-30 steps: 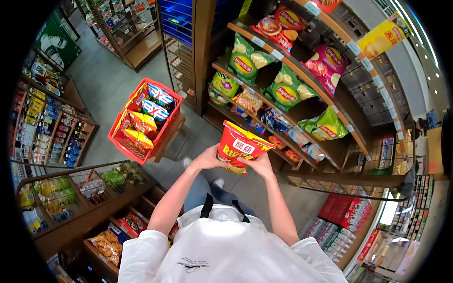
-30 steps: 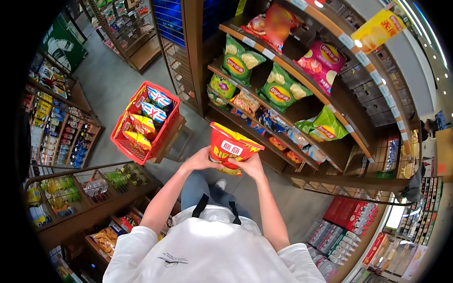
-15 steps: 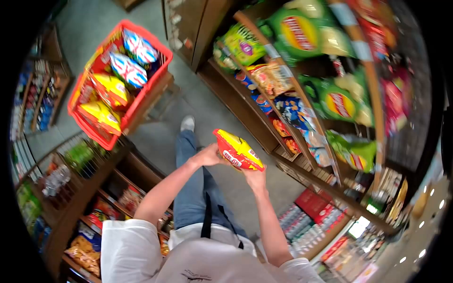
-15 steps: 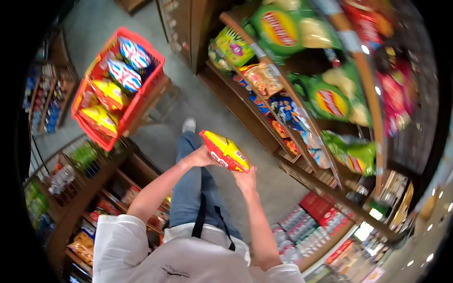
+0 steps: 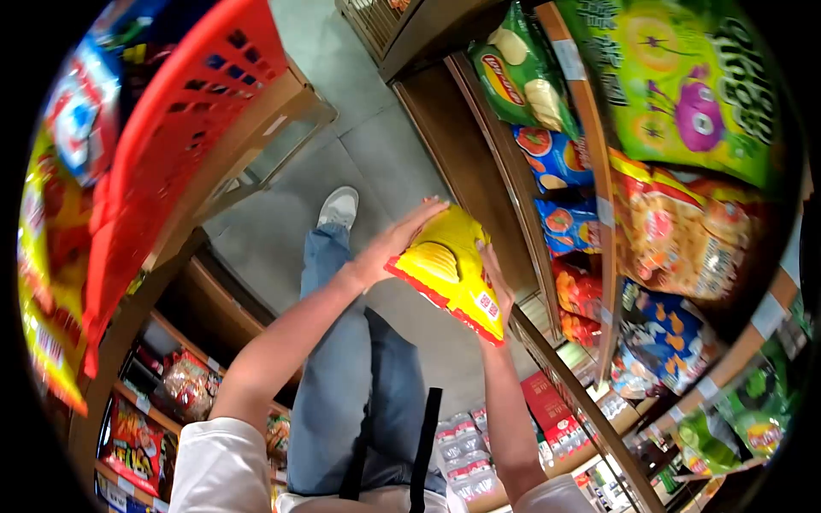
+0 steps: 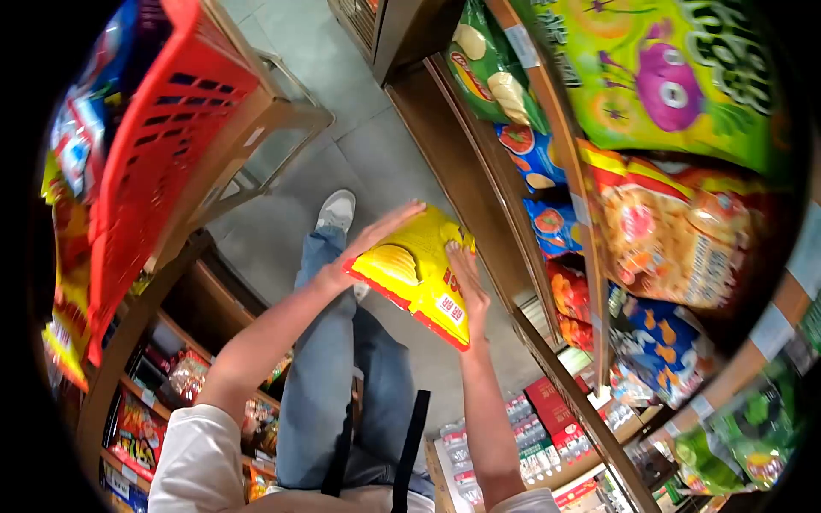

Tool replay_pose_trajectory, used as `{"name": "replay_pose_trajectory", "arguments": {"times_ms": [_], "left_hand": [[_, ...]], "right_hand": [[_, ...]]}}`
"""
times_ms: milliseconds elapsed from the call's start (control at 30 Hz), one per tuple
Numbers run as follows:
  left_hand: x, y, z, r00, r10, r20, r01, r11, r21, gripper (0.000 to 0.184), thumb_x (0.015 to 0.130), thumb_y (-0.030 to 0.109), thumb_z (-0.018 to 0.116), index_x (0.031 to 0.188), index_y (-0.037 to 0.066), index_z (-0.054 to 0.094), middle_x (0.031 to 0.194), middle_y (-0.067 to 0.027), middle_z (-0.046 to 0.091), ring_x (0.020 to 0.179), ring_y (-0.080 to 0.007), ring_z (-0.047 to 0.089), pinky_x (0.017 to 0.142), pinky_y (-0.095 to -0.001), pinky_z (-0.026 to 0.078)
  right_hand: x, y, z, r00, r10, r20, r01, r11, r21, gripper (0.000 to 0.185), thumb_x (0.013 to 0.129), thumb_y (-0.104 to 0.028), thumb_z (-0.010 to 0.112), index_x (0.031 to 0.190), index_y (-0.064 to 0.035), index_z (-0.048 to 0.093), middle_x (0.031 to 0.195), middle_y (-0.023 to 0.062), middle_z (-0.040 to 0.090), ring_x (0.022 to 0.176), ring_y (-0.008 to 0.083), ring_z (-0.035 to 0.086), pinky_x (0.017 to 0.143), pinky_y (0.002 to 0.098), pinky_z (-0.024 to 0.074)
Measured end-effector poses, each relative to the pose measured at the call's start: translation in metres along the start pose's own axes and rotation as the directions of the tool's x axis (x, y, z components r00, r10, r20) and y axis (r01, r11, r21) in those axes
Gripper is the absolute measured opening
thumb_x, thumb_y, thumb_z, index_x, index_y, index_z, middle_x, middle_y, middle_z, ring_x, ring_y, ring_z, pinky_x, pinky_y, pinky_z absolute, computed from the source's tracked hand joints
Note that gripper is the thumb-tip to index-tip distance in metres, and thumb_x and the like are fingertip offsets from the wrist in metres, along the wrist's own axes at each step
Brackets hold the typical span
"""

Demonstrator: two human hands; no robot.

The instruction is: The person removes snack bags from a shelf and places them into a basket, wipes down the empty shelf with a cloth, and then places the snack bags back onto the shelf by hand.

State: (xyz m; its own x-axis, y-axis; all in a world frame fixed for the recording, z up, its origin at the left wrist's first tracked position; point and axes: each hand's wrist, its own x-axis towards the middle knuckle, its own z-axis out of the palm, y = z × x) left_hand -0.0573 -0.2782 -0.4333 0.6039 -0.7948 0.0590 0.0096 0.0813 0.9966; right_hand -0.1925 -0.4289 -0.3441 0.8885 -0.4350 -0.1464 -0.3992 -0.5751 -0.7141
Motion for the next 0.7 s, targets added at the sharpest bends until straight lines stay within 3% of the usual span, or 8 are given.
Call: {"name": "replay_pose_trajectory", "arguments": {"times_ms": [67,200,233,333,500,567,667,700], "left_hand": [[0.027,-0.013,-0.022,0.997,-0.072,0.021,0.071,0.996,0.046,0.065,0.083,0.007,0.066,0.142,0.006,0.038,0.143,-0.0162,0.045,0.134,-0.0325,0.04,0.108,-0.0355,0.037],[0.074,-0.075,-0.057,0.99,0.137,0.026,-0.139,0.961,0.239,0.061,0.083,0.004,0.064,0.14,0.006,0.041,0.145,-0.0168,0.042,0.133,-0.0329,0.042,0.108,-0.0362,0.037],[0.079,-0.09,-0.057,0.988,0.152,-0.02,-0.144,0.967,0.208,0.057,0.085,0.003,0.061,0.139,0.005,0.043,0.144,-0.0184,0.042,0.133,-0.0337,0.042,0.108,-0.0362,0.037],[0.091,-0.136,-0.067,0.972,0.228,-0.063,-0.203,0.941,0.27,0.053,0.088,0.005,0.059,0.139,0.004,0.043,0.144,-0.021,0.042,0.132,-0.0354,0.043,0.107,-0.0371,0.038],[0.118,-0.173,-0.076,0.946,0.322,0.044,-0.317,0.884,0.343,0.056,0.087,0.001,0.058,0.14,0.005,0.041,0.143,-0.0232,0.041,0.13,-0.0377,0.044,0.107,-0.0395,0.038],[0.129,-0.184,-0.076,0.93,0.35,0.112,-0.367,0.874,0.317,0.06,0.087,0.009,0.06,0.142,0.004,0.038,0.148,-0.0186,0.036,0.138,-0.0322,0.036,0.112,-0.0368,0.03],[0.144,-0.199,-0.075,0.872,0.468,0.144,-0.489,0.811,0.322,0.066,0.081,-0.001,0.062,0.142,0.004,0.037,0.143,-0.0187,0.042,0.131,-0.036,0.043,0.108,-0.0399,0.037],[0.149,-0.209,-0.074,0.883,0.445,0.149,-0.469,0.842,0.266,0.068,0.079,-0.004,0.062,0.142,0.006,0.037,0.142,-0.0184,0.043,0.131,-0.0353,0.042,0.108,-0.0392,0.038]], "right_hand": [[0.029,0.02,0.022,0.958,-0.28,-0.06,0.277,0.959,-0.055,0.048,0.079,0.0,0.066,0.126,0.0048,0.057,0.126,0.0177,0.06,0.124,0.0326,0.053,0.109,0.0502,0.0347],[0.075,0.059,0.074,0.906,-0.37,-0.206,0.367,0.929,-0.057,0.037,0.085,0.008,0.053,0.121,0.0052,0.06,0.123,0.018,0.062,0.124,0.0327,0.053,0.109,0.0545,0.0337],[0.09,0.074,0.088,0.877,-0.411,-0.25,0.407,0.911,-0.068,0.035,0.086,0.011,0.049,0.118,0.0051,0.062,0.123,0.0179,0.062,0.124,0.0333,0.053,0.109,0.0557,0.0332],[0.121,0.11,0.12,0.826,-0.505,-0.251,0.511,0.859,-0.045,0.031,0.089,0.006,0.05,0.116,0.0027,0.064,0.123,0.0185,0.062,0.124,0.0344,0.053,0.109,0.0567,0.0314],[0.143,0.164,0.15,0.74,-0.567,-0.362,0.57,0.814,-0.111,0.034,0.087,0.006,0.054,0.121,0.0042,0.061,0.127,0.0193,0.059,0.128,0.0352,0.048,0.11,0.0575,0.0302],[0.151,0.169,0.16,0.707,-0.569,-0.421,0.572,0.81,-0.134,0.04,0.084,0.005,0.059,0.125,0.0055,0.057,0.132,0.0203,0.055,0.129,0.0351,0.046,0.11,0.0558,0.0296],[0.164,0.189,0.172,0.666,-0.55,-0.504,0.59,0.802,-0.096,0.055,0.08,-0.014,0.073,0.128,0.0063,0.054,0.134,0.0207,0.053,0.13,0.0349,0.045,0.111,0.0526,0.0294],[0.162,0.198,0.176,0.714,-0.471,-0.517,0.536,0.843,-0.028,0.064,0.079,-0.022,0.076,0.131,0.006,0.051,0.137,0.0203,0.051,0.131,0.0354,0.044,0.112,0.05,0.0292]]}}
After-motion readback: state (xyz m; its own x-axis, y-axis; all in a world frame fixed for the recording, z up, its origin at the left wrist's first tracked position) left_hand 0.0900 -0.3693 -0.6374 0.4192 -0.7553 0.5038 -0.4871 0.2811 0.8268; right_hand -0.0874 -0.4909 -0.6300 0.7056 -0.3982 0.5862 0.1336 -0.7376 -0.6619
